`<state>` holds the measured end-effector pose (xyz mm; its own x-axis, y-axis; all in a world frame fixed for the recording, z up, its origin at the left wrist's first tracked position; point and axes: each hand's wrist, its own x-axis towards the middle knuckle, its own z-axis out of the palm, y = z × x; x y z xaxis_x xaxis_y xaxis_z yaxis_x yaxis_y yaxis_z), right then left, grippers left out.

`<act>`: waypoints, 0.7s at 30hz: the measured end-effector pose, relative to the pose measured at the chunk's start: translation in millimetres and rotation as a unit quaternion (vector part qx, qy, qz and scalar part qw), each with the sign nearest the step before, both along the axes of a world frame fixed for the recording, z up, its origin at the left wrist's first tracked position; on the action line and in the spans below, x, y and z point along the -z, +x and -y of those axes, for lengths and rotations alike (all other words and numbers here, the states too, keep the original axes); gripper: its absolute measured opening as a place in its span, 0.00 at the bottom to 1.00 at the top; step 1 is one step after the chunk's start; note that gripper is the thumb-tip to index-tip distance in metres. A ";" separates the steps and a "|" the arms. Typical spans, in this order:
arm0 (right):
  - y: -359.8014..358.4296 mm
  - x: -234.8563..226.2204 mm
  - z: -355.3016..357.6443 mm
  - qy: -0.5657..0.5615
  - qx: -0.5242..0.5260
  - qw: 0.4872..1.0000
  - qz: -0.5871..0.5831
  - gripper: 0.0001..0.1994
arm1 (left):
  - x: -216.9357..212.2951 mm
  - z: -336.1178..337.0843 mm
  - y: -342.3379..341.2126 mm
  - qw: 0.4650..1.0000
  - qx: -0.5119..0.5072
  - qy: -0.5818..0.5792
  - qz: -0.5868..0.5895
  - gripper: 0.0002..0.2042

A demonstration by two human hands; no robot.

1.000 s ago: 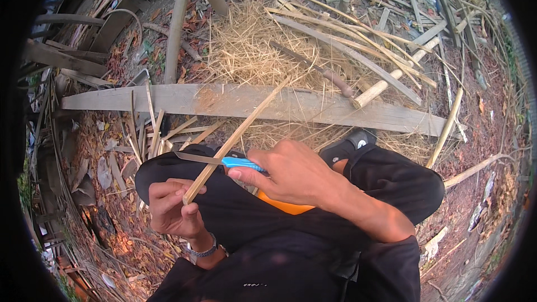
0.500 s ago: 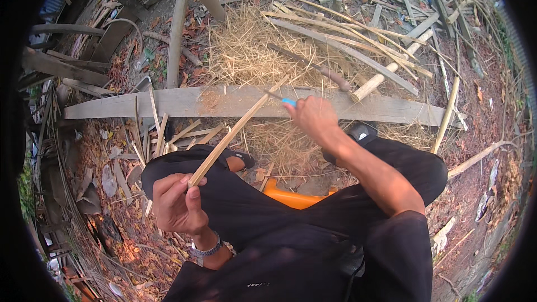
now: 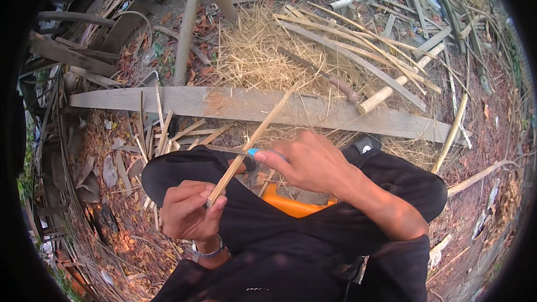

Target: The person sits cross-legged on the ground and uses a knife to shave and shape a thin strip of bamboo. They repeatedly scrape the bamboo strip to thin it and refine its edges, occasionally switching to a larger curved blade to continue shaping the material.

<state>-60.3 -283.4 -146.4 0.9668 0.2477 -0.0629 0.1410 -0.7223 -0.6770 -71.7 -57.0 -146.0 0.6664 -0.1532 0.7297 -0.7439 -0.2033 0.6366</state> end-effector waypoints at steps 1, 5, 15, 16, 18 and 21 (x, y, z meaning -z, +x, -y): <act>-2.7 7.2 -1.2 -0.032 -0.001 0.998 0.048 0.27 | -0.4 1.3 -1.1 1.000 0.004 -0.001 0.014 0.14; 15.1 85.3 39.3 -0.160 0.113 0.980 0.046 0.28 | -1.4 7.3 -0.9 0.999 0.026 0.012 0.039 0.13; 13.3 23.5 17.0 0.037 -0.043 0.998 -0.031 0.27 | 6.0 -1.2 -1.9 1.000 0.024 0.007 0.003 0.11; 12.8 32.4 17.5 0.030 -0.033 0.999 -0.015 0.27 | 5.1 -0.3 -2.8 1.000 0.028 0.006 0.004 0.11; 17.4 55.9 17.6 0.018 -0.020 0.999 0.021 0.28 | 3.1 2.4 -3.9 0.999 0.030 0.007 0.009 0.11; 39.0 85.6 33.2 -0.207 0.097 0.974 -0.013 0.29 | 4.1 4.4 -4.8 1.000 0.009 -0.027 0.013 0.14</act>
